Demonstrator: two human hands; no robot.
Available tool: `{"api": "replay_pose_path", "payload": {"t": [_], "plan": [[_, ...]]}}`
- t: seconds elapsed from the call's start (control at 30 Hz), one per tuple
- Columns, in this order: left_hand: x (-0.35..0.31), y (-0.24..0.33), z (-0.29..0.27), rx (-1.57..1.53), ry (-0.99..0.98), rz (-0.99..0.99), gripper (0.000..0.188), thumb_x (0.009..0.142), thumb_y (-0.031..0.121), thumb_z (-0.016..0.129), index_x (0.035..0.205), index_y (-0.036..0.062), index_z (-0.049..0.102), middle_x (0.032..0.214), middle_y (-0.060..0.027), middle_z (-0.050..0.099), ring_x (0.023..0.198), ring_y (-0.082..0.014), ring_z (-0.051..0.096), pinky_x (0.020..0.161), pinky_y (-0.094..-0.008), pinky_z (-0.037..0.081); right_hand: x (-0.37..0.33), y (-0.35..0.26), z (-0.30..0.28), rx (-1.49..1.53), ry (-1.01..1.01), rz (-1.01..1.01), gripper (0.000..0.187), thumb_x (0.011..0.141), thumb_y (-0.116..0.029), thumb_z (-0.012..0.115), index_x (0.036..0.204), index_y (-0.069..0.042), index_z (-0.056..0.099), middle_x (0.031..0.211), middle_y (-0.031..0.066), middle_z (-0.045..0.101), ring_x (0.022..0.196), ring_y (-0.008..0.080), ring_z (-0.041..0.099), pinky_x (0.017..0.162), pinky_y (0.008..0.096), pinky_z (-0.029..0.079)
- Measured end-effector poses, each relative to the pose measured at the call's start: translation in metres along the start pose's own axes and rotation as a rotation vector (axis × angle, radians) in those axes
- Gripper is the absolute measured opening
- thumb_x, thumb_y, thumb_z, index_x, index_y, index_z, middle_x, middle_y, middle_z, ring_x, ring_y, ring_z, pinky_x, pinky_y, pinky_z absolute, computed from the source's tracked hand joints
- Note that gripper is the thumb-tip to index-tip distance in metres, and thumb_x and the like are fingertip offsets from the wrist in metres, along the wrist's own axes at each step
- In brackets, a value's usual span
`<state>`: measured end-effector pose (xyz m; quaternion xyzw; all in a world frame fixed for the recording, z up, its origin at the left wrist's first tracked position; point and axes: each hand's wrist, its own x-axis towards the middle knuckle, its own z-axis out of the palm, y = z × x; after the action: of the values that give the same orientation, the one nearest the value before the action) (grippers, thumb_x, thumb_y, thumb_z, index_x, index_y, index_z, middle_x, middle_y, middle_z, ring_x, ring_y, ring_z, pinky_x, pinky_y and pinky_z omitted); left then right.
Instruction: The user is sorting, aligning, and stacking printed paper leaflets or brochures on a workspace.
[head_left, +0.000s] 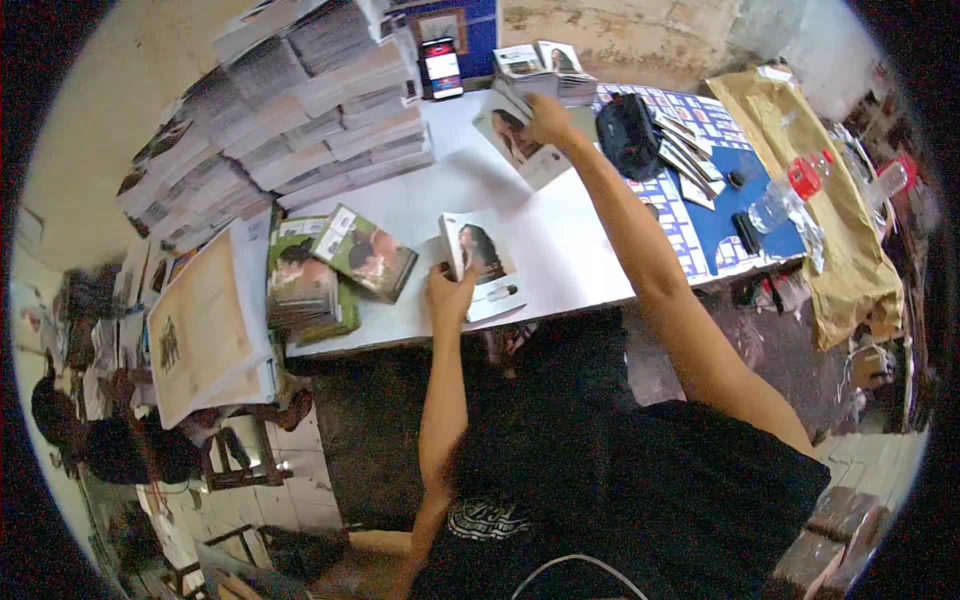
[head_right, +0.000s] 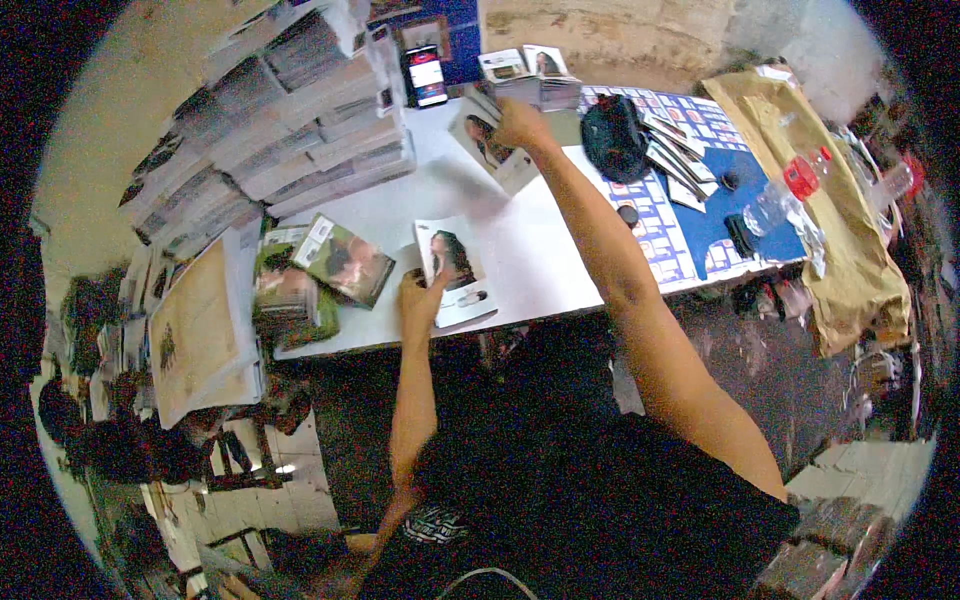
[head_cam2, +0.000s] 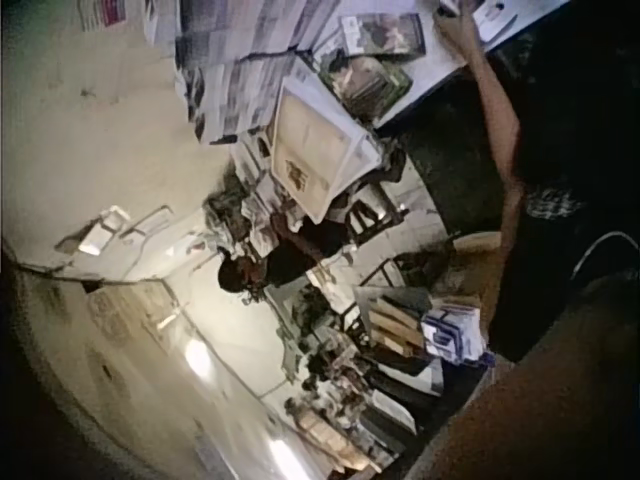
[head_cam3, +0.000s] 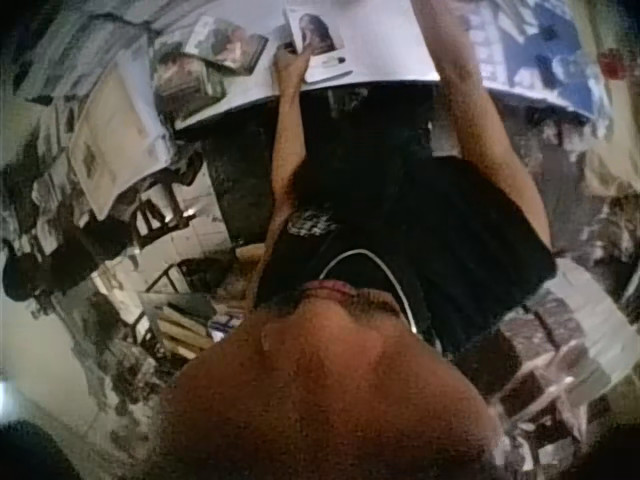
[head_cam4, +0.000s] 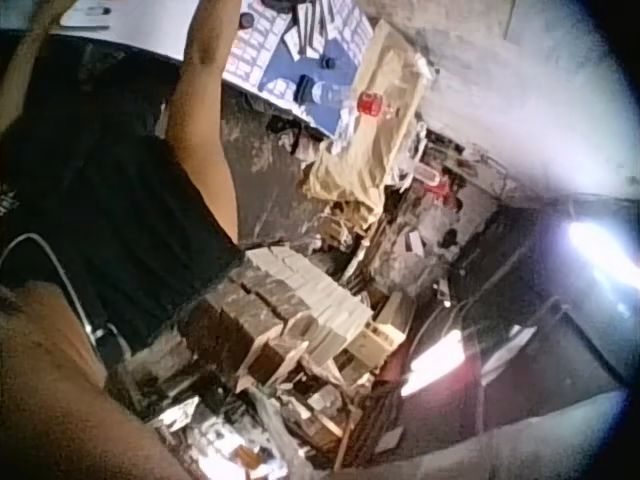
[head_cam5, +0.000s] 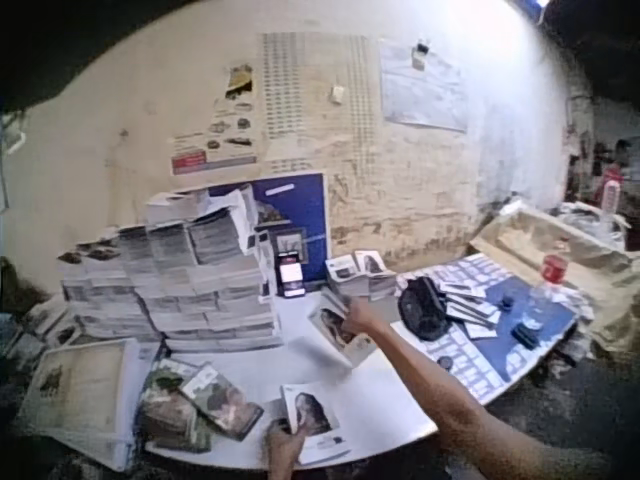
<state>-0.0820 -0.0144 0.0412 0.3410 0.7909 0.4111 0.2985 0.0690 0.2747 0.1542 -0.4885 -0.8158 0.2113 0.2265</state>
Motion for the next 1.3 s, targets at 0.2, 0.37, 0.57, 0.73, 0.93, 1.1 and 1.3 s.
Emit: {"api": "replay_pose_path", "payload": {"t": [0.2,0.37,0.57,0.73,0.93,1.1,1.3], "plan": [[0.007,0.003,0.013,-0.029,-0.011,0.009,0.081,0.069,0.047,0.081,0.119,-0.0105,0.055,0.112,-0.0265,0.065,0.106,-0.0372,0.063,0.093,-0.0421,0.048,-0.024,0.021,-0.005,-0.587,-0.164,-0.116,0.061,0.077,-0.053,0.067,0.113,-0.004,0.061,0.105,0.0241,0.066,0.099,0.0415,0.064,0.083,0.0484,0.051],[0.007,-0.004,0.016,-0.043,0.029,0.055,0.073,0.071,0.041,0.081,0.117,-0.0105,0.057,0.111,-0.0249,0.064,0.101,-0.0340,0.063,0.089,-0.0393,0.048,-0.061,0.030,0.013,-0.299,-0.223,0.027,0.056,0.079,-0.048,0.067,0.116,-0.006,0.062,0.109,0.0219,0.067,0.097,0.0410,0.065,0.083,0.0493,0.052],[0.000,-0.002,0.010,-0.082,0.022,0.003,0.064,0.074,0.038,0.080,0.112,-0.0083,0.058,0.103,-0.0223,0.068,0.095,-0.0300,0.065,0.085,-0.0387,0.050,-0.109,-0.006,-0.021,0.558,-0.287,-0.160,0.054,0.074,-0.020,0.080,0.119,0.002,0.057,0.101,0.0152,0.069,0.085,0.0212,0.066,0.077,0.0354,0.054],[0.016,-0.030,0.024,-0.124,-0.024,0.155,0.037,0.087,0.020,0.064,0.113,-0.0056,0.057,0.100,-0.0178,0.067,0.088,-0.0220,0.065,0.076,-0.0385,0.053,-0.186,-0.037,0.010,1.196,-0.476,0.204,0.057,0.081,-0.014,0.077,0.127,0.006,0.050,0.109,0.0117,0.065,0.095,0.0158,0.062,0.085,0.0297,0.051],[0.014,-0.042,0.028,-0.654,-0.131,0.017,0.037,0.101,0.024,0.036,0.116,-0.0041,0.055,0.101,-0.0139,0.065,0.085,-0.0189,0.066,0.070,-0.0347,0.056,-0.206,-0.041,0.050,1.041,-0.382,0.289,0.058,0.083,-0.020,0.076,0.124,0.011,0.050,0.109,0.0169,0.065,0.095,0.0195,0.063,0.084,0.0331,0.052],[0.013,-0.031,0.013,-0.737,-0.210,-0.112,0.056,0.101,0.047,0.036,0.124,0.0005,0.054,0.104,-0.0128,0.065,0.087,-0.0193,0.066,0.073,-0.0345,0.057,-0.203,-0.031,0.071,0.692,-0.253,0.268,0.055,0.082,-0.019,0.075,0.121,0.011,0.051,0.103,0.0190,0.065,0.088,0.0206,0.065,0.079,0.0333,0.055],[-0.005,0.045,-0.022,-0.952,-0.516,-0.120,0.082,0.091,0.071,0.036,0.140,0.0053,0.045,0.128,-0.0136,0.059,0.106,-0.0221,0.064,0.087,-0.0366,0.055,-0.212,-0.001,0.112,0.863,-0.226,0.198,0.050,0.080,-0.020,0.073,0.119,0.005,0.052,0.110,0.0214,0.060,0.102,0.0258,0.060,0.087,0.0366,0.050]]}}
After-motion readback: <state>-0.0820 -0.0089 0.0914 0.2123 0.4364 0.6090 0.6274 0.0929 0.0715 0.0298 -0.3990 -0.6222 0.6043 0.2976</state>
